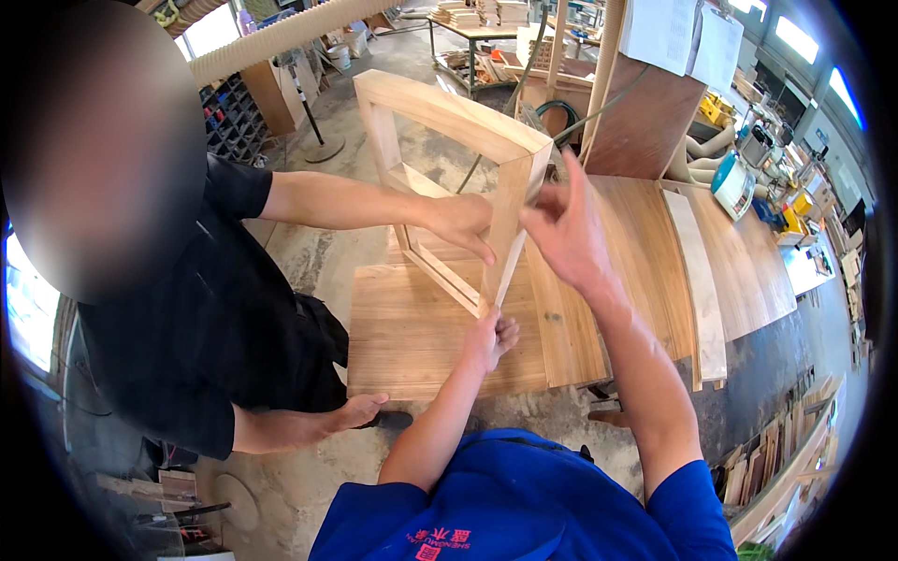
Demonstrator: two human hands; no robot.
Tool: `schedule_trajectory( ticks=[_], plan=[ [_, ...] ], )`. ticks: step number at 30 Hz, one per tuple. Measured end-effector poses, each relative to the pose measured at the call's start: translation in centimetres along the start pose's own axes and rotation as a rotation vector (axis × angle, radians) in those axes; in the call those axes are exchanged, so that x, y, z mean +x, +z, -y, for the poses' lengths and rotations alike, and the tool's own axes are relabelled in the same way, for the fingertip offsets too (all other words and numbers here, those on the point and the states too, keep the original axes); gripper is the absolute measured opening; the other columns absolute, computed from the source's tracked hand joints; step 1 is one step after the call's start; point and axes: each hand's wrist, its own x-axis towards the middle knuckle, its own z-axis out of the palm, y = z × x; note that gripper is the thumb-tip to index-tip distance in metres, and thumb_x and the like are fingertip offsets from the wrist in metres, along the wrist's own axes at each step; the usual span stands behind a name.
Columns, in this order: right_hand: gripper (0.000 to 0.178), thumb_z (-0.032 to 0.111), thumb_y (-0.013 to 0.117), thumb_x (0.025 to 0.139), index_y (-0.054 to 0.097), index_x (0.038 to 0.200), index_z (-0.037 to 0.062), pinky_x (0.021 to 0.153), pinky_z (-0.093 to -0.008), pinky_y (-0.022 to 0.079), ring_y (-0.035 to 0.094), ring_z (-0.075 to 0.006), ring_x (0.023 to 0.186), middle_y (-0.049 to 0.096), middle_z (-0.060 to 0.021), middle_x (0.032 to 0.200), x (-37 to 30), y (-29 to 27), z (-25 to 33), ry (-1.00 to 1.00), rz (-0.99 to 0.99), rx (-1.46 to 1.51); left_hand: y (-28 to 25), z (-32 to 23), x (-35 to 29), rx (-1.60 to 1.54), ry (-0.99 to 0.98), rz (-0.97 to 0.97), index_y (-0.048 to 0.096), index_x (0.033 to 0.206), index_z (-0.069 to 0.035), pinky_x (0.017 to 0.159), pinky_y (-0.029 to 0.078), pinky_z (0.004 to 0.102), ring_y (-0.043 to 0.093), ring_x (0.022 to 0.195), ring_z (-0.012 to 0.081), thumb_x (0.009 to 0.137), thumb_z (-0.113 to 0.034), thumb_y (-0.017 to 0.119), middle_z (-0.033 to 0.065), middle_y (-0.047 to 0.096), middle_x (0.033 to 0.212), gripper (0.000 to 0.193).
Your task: The person walks through a workshop and picks up a wooden mallet. They then assist another person in assembling a wooden frame by holding pieces and tapping joints with the mallet.
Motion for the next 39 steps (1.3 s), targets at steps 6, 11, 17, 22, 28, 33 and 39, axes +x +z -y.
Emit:
schedule_trajectory(
  ticks=[6, 11, 17, 22, 28, 33, 39],
  plan=[
    [0.063, 0.023, 0.070, 0.084, 0.045, 0.137, 0.0000, 0.100, -0.0424, 0.044, 0.057, -0.0352, 0.117, 0.060, -0.0226, 0.123, -11.7, -4.0, -12.3, 0.255, 0.189, -0.414, -3.8, 4.1, -4.0, 1.516, 0.085, -0.418, 0.025, 0.148, 0.000, 0.107, 0.025, 0.0641, 0.028, 0.139, 0.0401, 0.079, -0.056, 0.070, 0.0254, 0.031, 0.149, 0.100],
    [0.074, 0.030, 0.070, 0.081, 0.040, 0.142, 0.0007, 0.113, -0.0511, 0.027, 0.030, -0.0411, 0.139, 0.037, -0.0226, 0.147, -18.4, -8.9, -20.0, 0.491, 0.209, -0.895, -3.4, 3.4, -6.8, 1.675, -0.163, -0.461, 0.003, 0.155, -0.002, 0.109, 0.001, 0.0727, -0.010, 0.149, 0.0391, 0.070, -0.065, 0.072, 0.0223, -0.009, 0.161, 0.126],
    [0.091, 0.029, 0.068, 0.080, 0.019, 0.152, 0.0022, 0.116, -0.0561, 0.018, 0.014, -0.0418, 0.146, 0.016, -0.0220, 0.158, -21.3, -10.1, -22.0, 0.704, 0.340, -0.987, -2.6, 3.8, -6.2, 1.695, -0.247, -0.465, -0.007, 0.155, -0.005, 0.106, -0.004, 0.0743, -0.019, 0.147, 0.0383, 0.069, -0.067, 0.073, 0.0220, -0.017, 0.160, 0.133],
    [0.090, 0.027, 0.066, 0.082, 0.017, 0.153, 0.0034, 0.115, -0.0592, 0.017, 0.012, -0.0405, 0.148, 0.012, -0.0195, 0.160, -20.9, -9.9, -22.9, 0.715, 0.360, -0.990, -2.7, 3.9, -6.0, 1.703, -0.272, -0.481, -0.010, 0.154, -0.005, 0.107, -0.005, 0.0732, -0.021, 0.147, 0.0392, 0.066, -0.067, 0.074, 0.0219, -0.020, 0.159, 0.137],
    [0.087, 0.022, 0.065, 0.080, 0.020, 0.153, 0.0040, 0.115, -0.0584, 0.020, 0.014, -0.0408, 0.147, 0.015, -0.0177, 0.160, -21.0, -9.7, -22.8, 0.702, 0.285, -0.989, -2.3, 3.5, -5.9, 1.707, -0.306, -0.457, -0.012, 0.154, -0.005, 0.108, -0.006, 0.0728, -0.021, 0.146, 0.0394, 0.066, -0.068, 0.073, 0.0218, -0.022, 0.159, 0.138],
    [0.087, 0.023, 0.066, 0.081, 0.021, 0.153, 0.0053, 0.114, -0.0578, 0.021, 0.014, -0.0390, 0.147, 0.014, -0.0162, 0.161, -21.0, -9.6, -22.8, 0.704, 0.289, -0.998, -2.6, 3.8, -5.8, 1.711, -0.305, -0.465, -0.013, 0.154, -0.005, 0.108, -0.006, 0.0727, -0.021, 0.147, 0.0395, 0.066, -0.069, 0.073, 0.0216, -0.021, 0.159, 0.138],
    [0.087, 0.024, 0.067, 0.081, 0.021, 0.153, 0.0060, 0.115, -0.0573, 0.021, 0.015, -0.0380, 0.147, 0.014, -0.0152, 0.161, -20.9, -9.6, -22.4, 0.702, 0.278, -0.997, -2.9, 4.2, -5.3, 1.718, -0.305, -0.480, -0.013, 0.153, -0.005, 0.108, -0.006, 0.0724, -0.021, 0.147, 0.0392, 0.065, -0.070, 0.073, 0.0213, -0.022, 0.159, 0.140]
  ],
)
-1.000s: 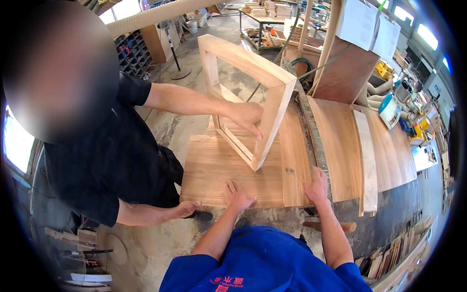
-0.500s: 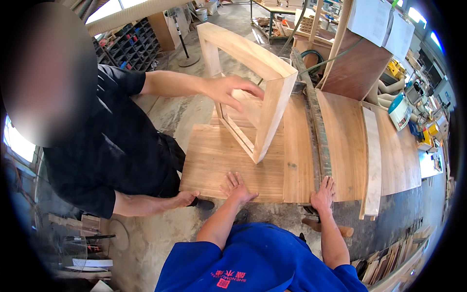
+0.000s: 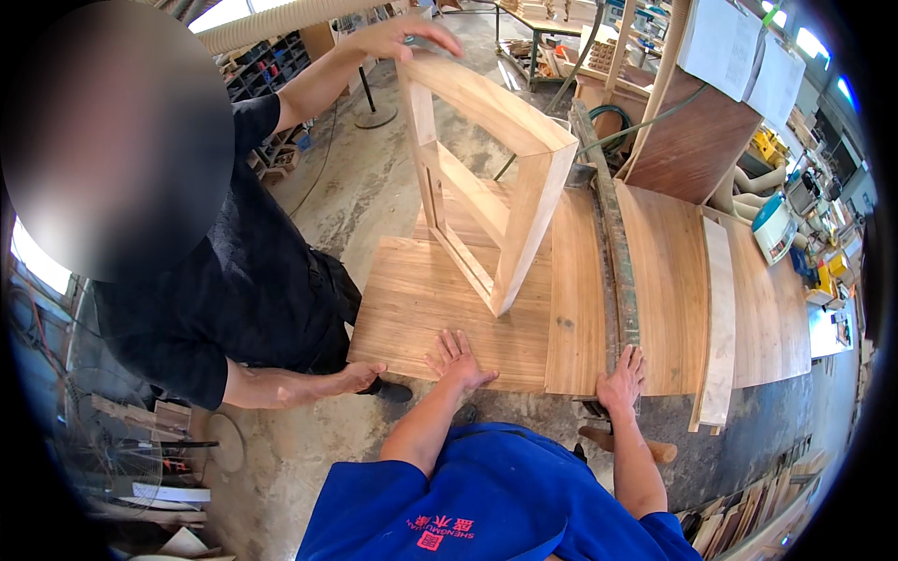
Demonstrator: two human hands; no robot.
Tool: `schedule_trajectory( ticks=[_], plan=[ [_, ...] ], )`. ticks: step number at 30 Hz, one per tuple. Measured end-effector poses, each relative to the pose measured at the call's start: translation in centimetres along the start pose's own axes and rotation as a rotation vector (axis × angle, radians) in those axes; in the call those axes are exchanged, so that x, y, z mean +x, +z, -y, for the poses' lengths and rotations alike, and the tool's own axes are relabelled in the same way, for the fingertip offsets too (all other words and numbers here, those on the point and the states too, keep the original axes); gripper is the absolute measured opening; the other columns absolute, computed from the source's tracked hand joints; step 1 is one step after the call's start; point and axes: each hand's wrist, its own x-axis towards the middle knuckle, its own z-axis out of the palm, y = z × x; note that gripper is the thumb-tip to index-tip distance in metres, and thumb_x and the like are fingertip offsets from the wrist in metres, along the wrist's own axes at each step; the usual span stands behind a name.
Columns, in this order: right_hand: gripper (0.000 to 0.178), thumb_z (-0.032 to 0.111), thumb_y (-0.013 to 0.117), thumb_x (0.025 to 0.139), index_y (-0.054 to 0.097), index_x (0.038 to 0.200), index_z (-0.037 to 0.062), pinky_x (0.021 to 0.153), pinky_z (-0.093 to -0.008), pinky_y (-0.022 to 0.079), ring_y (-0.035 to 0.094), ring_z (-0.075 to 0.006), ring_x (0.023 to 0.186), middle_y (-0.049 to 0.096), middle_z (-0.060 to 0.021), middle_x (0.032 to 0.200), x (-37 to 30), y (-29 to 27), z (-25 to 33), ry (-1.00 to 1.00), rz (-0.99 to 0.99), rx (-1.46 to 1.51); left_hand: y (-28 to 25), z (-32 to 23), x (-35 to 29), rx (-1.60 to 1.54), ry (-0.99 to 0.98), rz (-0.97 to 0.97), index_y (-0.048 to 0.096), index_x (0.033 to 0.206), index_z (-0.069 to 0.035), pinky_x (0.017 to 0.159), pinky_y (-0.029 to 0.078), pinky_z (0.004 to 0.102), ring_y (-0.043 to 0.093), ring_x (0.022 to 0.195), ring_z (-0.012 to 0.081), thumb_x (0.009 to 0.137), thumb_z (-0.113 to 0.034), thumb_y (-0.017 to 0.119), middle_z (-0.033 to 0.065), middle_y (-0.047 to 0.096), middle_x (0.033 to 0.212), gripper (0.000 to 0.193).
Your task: The person walks through a workshop and picks up a wooden mallet. They then assist another person in assembling a wooden frame by holding pieces and tapping joints with the mallet.
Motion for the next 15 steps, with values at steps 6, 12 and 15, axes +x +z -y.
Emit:
schedule_trajectory(
  ticks=[6, 12, 15],
  plan=[
    [0.086, 0.022, 0.065, 0.080, 0.022, 0.153, 0.0059, 0.116, -0.0556, 0.021, 0.017, -0.0385, 0.147, 0.016, -0.0152, 0.160, 0.3, 0.8, -0.6, -0.013, -0.028, 0.009, -0.6, -0.1, -0.5, 0.010, 0.005, 0.019, -0.014, 0.154, -0.006, 0.109, -0.006, 0.0715, -0.020, 0.147, 0.0387, 0.066, -0.070, 0.073, 0.0210, -0.022, 0.159, 0.139],
    [0.085, 0.022, 0.065, 0.081, 0.022, 0.153, 0.0059, 0.116, -0.0552, 0.021, 0.017, -0.0385, 0.146, 0.017, -0.0156, 0.160, 0.2, 0.8, -0.7, -0.021, -0.037, 0.016, -0.6, -0.1, -0.6, -0.001, 0.003, 0.010, -0.014, 0.153, -0.005, 0.109, -0.006, 0.0715, -0.020, 0.147, 0.0392, 0.066, -0.070, 0.073, 0.0213, -0.021, 0.159, 0.139],
    [0.085, 0.022, 0.065, 0.081, 0.022, 0.153, 0.0061, 0.116, -0.0551, 0.020, 0.017, -0.0384, 0.147, 0.017, -0.0155, 0.160, 0.2, 0.9, -0.7, -0.020, -0.036, 0.022, -0.3, 0.1, -0.5, -0.004, 0.015, 0.001, -0.013, 0.153, -0.005, 0.108, -0.006, 0.0721, -0.020, 0.147, 0.0394, 0.066, -0.069, 0.073, 0.0215, -0.021, 0.159, 0.139]
  ],
)
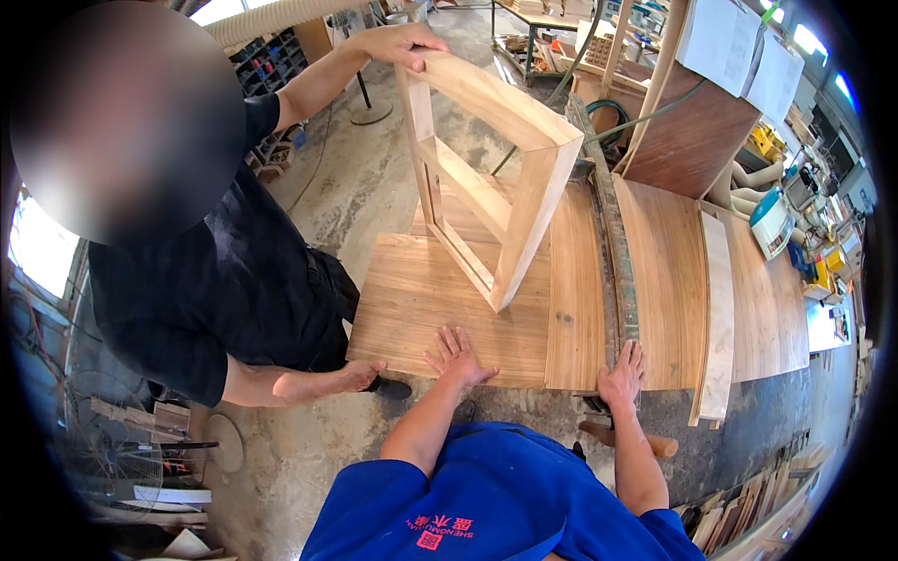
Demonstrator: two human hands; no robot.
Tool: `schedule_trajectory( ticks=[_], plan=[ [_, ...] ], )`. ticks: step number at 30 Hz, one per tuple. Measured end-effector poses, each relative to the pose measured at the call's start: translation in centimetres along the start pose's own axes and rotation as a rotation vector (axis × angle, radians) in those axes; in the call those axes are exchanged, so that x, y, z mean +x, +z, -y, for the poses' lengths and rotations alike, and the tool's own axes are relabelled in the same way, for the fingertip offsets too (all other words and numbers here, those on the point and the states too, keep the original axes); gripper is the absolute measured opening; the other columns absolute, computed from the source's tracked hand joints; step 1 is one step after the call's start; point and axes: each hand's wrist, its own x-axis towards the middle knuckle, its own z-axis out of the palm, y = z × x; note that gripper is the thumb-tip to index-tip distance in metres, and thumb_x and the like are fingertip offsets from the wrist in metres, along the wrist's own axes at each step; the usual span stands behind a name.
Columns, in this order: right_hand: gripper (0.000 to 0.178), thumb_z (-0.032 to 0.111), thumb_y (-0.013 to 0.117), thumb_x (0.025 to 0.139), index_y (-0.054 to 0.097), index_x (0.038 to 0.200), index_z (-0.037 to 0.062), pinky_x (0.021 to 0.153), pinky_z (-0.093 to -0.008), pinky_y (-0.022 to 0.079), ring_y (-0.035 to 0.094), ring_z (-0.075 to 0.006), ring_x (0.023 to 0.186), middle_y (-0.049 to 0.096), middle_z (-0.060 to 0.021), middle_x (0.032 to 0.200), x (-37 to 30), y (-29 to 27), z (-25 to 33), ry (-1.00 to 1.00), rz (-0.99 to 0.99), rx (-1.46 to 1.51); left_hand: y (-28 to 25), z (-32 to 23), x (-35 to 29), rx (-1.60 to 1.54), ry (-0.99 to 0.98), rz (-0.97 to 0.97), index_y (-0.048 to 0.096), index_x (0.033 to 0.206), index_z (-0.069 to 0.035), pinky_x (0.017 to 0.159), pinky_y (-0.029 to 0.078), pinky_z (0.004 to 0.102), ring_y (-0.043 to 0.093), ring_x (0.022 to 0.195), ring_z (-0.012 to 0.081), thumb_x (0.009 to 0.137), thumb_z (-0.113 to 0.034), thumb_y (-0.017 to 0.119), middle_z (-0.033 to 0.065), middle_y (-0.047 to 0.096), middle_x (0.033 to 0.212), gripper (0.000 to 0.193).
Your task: The person walks through a workshop and picks up a wooden mallet. They then assist another person in assembling a wooden frame by holding pieces and tapping joints with the mallet.
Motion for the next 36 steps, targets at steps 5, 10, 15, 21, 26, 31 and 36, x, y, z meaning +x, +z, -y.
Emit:
schedule_trajectory(
  ticks=[5, 10, 15, 21, 26, 31, 36],
  plan=[
    [0.086, 0.023, 0.066, 0.081, 0.022, 0.153, 0.0071, 0.116, -0.0549, 0.020, 0.016, -0.0379, 0.147, 0.016, -0.0149, 0.160, 0.0, 0.0, -0.1, -0.002, 0.002, 0.000, 0.1, 0.1, 0.1, -0.005, 0.012, 0.000, -0.013, 0.153, -0.005, 0.108, -0.006, 0.0726, -0.020, 0.147, 0.0395, 0.066, -0.069, 0.073, 0.0221, -0.021, 0.159, 0.139],
    [0.086, 0.023, 0.066, 0.081, 0.022, 0.153, 0.0077, 0.116, -0.0536, 0.020, 0.016, -0.0371, 0.147, 0.017, -0.0145, 0.160, 0.0, -0.1, 0.1, 0.005, 0.005, -0.011, -0.4, -0.1, -0.2, -0.010, 0.009, 0.006, -0.013, 0.154, -0.005, 0.108, -0.007, 0.0725, -0.021, 0.147, 0.0394, 0.067, -0.069, 0.073, 0.0222, -0.021, 0.159, 0.138],
    [0.085, 0.024, 0.066, 0.081, 0.023, 0.153, 0.0080, 0.116, -0.0527, 0.020, 0.016, -0.0358, 0.147, 0.017, -0.0143, 0.160, 0.0, -0.4, 0.2, 0.011, 0.008, -0.025, -0.6, -0.3, -0.6, -0.035, 0.006, 0.003, -0.013, 0.153, -0.005, 0.108, -0.007, 0.0720, -0.022, 0.146, 0.0392, 0.068, -0.068, 0.073, 0.0220, -0.021, 0.159, 0.137],
    [0.085, 0.024, 0.066, 0.081, 0.023, 0.153, 0.0081, 0.116, -0.0520, 0.021, 0.017, -0.0354, 0.147, 0.018, -0.0142, 0.160, -0.1, -0.6, 0.5, 0.022, 0.010, -0.014, -1.2, -0.4, -0.7, -0.015, -0.001, 0.037, -0.014, 0.153, -0.005, 0.108, -0.007, 0.0720, -0.022, 0.146, 0.0394, 0.068, -0.067, 0.073, 0.0219, -0.022, 0.159, 0.137],
    [0.085, 0.024, 0.066, 0.081, 0.024, 0.153, 0.0080, 0.116, -0.0516, 0.022, 0.017, -0.0350, 0.147, 0.018, -0.0143, 0.160, -0.1, -0.6, 0.5, 0.023, 0.007, -0.010, -1.1, -0.3, -0.5, -0.015, -0.003, 0.038, -0.015, 0.153, -0.005, 0.108, -0.007, 0.0719, -0.022, 0.146, 0.0397, 0.068, -0.068, 0.073, 0.0221, -0.022, 0.159, 0.137],
    [0.083, 0.024, 0.065, 0.082, 0.024, 0.153, 0.0075, 0.116, -0.0516, 0.023, 0.017, -0.0351, 0.147, 0.018, -0.0145, 0.160, 0.0, -0.5, 0.4, 0.022, 0.006, -0.014, -0.8, -0.3, -0.5, -0.016, -0.005, 0.021, -0.015, 0.153, -0.005, 0.108, -0.007, 0.0719, -0.022, 0.146, 0.0400, 0.068, -0.068, 0.073, 0.0220, -0.022, 0.159, 0.137],
    [0.082, 0.024, 0.064, 0.082, 0.024, 0.153, 0.0076, 0.116, -0.0521, 0.023, 0.017, -0.0352, 0.147, 0.018, -0.0146, 0.160, -0.1, -0.6, 0.5, 0.018, 0.004, -0.008, -0.3, -0.1, -0.2, -0.027, -0.002, 0.009, -0.015, 0.153, -0.004, 0.108, -0.008, 0.0723, -0.022, 0.146, 0.0398, 0.068, -0.068, 0.073, 0.0218, -0.022, 0.159, 0.138]
  ],
)
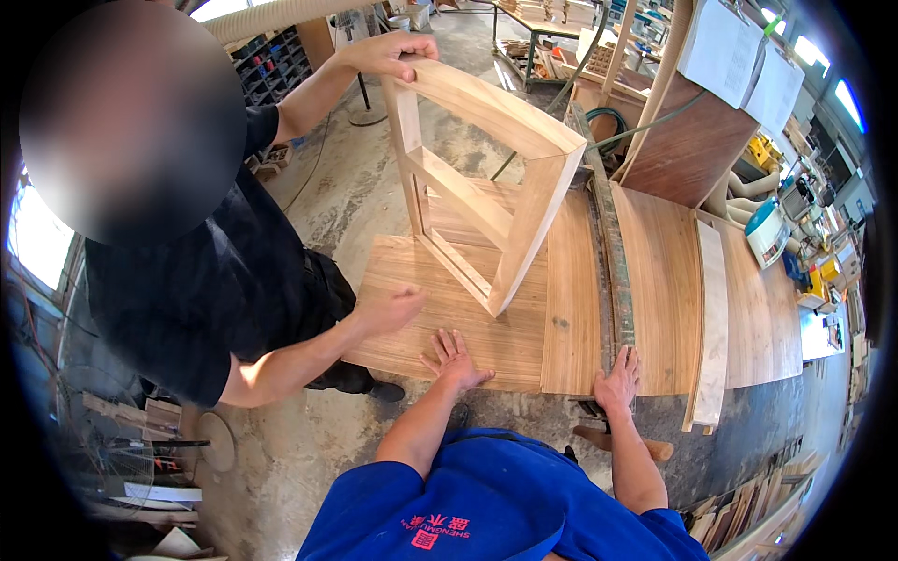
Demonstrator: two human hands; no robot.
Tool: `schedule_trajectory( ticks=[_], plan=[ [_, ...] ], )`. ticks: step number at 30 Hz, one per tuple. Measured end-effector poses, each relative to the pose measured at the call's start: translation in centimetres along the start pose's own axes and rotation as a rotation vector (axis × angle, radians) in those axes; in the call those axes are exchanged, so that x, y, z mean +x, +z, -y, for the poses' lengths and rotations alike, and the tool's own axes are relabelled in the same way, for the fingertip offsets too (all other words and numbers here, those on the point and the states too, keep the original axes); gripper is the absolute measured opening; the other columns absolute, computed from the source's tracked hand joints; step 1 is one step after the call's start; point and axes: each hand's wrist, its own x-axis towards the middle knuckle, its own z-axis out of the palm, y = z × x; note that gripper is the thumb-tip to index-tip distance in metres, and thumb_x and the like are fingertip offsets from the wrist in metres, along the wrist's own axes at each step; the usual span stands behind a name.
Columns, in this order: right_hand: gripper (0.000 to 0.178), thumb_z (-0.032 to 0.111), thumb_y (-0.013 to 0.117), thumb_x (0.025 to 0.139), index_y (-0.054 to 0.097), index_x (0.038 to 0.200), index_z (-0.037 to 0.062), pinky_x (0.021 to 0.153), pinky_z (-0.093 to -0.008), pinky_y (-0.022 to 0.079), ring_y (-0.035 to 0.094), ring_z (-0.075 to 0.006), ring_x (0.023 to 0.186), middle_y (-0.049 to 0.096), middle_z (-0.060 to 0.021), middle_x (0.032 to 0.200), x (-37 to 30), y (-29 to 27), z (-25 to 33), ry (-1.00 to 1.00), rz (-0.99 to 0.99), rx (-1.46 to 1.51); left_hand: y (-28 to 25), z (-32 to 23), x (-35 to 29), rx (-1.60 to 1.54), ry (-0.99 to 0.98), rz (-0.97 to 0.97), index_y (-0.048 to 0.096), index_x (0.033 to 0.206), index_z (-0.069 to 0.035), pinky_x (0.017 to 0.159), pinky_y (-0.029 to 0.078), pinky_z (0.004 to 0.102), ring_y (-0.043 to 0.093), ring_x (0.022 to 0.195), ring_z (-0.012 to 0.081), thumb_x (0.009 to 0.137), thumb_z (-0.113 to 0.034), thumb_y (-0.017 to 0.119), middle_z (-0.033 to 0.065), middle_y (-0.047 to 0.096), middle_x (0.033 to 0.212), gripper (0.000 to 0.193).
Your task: The person walks through a workshop and picks up a wooden mallet. They then assist another person in assembling a wooden frame by holding pieces and tapping joints with the mallet.
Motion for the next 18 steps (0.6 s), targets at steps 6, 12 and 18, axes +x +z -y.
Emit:
schedule_trajectory(
  ticks=[6, 12, 18],
  plan=[
    [0.082, 0.025, 0.063, 0.082, 0.024, 0.153, 0.0079, 0.116, -0.0521, 0.023, 0.017, -0.0355, 0.147, 0.018, -0.0145, 0.160, 0.10, 0.24, -0.25, -0.008, -0.006, -0.014, -0.32, -0.20, -0.16, 0.000, 0.001, 0.011, -0.015, 0.153, -0.004, 0.108, -0.008, 0.0726, -0.022, 0.146, 0.0396, 0.068, -0.068, 0.073, 0.0217, -0.021, 0.159, 0.138],
    [0.081, 0.025, 0.064, 0.083, 0.026, 0.152, 0.0068, 0.115, -0.0518, 0.025, 0.018, -0.0357, 0.147, 0.018, -0.0145, 0.160, 0.16, 0.35, -0.37, -0.015, -0.015, -0.012, -0.14, -0.06, -0.17, 0.001, 0.015, -0.011, -0.013, 0.153, -0.004, 0.108, -0.007, 0.0726, -0.021, 0.146, 0.0393, 0.067, -0.068, 0.074, 0.0219, -0.020, 0.159, 0.138],
    [0.081, 0.026, 0.064, 0.083, 0.027, 0.152, 0.0060, 0.114, -0.0518, 0.025, 0.020, -0.0360, 0.146, 0.020, -0.0147, 0.159, 0.11, 0.51, -0.40, -0.020, -0.029, -0.004, -0.46, -0.03, -0.60, -0.001, 0.025, -0.011, -0.012, 0.153, -0.003, 0.108, -0.007, 0.0722, -0.020, 0.147, 0.0391, 0.068, -0.066, 0.075, 0.0221, -0.019, 0.159, 0.137]
  ],
)
